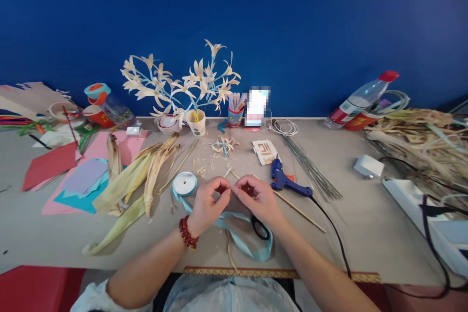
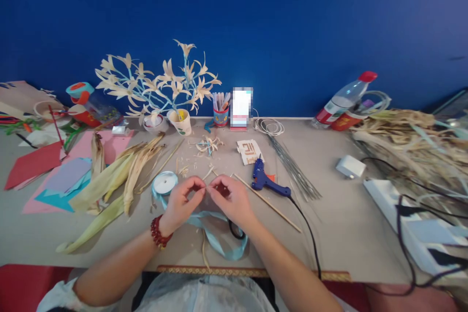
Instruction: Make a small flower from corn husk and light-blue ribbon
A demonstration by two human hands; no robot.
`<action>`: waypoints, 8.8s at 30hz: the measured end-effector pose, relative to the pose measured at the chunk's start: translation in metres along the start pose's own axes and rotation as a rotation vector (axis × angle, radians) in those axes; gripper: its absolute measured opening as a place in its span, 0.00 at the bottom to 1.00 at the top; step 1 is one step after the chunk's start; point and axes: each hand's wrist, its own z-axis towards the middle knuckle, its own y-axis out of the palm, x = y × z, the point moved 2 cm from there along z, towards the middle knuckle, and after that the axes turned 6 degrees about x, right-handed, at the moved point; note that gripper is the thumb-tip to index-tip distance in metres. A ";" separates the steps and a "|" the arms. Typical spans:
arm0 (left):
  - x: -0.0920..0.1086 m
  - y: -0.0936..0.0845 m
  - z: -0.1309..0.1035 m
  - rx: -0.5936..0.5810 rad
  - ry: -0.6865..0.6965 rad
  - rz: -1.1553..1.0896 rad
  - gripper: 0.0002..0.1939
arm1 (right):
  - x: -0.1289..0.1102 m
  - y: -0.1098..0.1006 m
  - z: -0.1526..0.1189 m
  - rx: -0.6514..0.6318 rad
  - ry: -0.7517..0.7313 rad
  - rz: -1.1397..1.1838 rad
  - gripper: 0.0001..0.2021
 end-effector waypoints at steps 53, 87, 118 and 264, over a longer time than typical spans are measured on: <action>0.006 -0.008 0.000 0.083 0.217 0.151 0.05 | -0.008 0.008 -0.011 0.249 -0.309 -0.011 0.04; 0.010 -0.002 -0.002 0.076 0.314 0.214 0.04 | -0.007 0.008 -0.010 0.210 -0.350 -0.141 0.04; 0.004 -0.007 -0.001 0.118 0.401 0.366 0.06 | -0.006 -0.016 0.002 0.297 -0.294 -0.272 0.04; -0.009 0.010 0.001 -0.227 -0.360 -0.970 0.07 | 0.003 0.003 -0.002 -0.093 0.292 0.717 0.05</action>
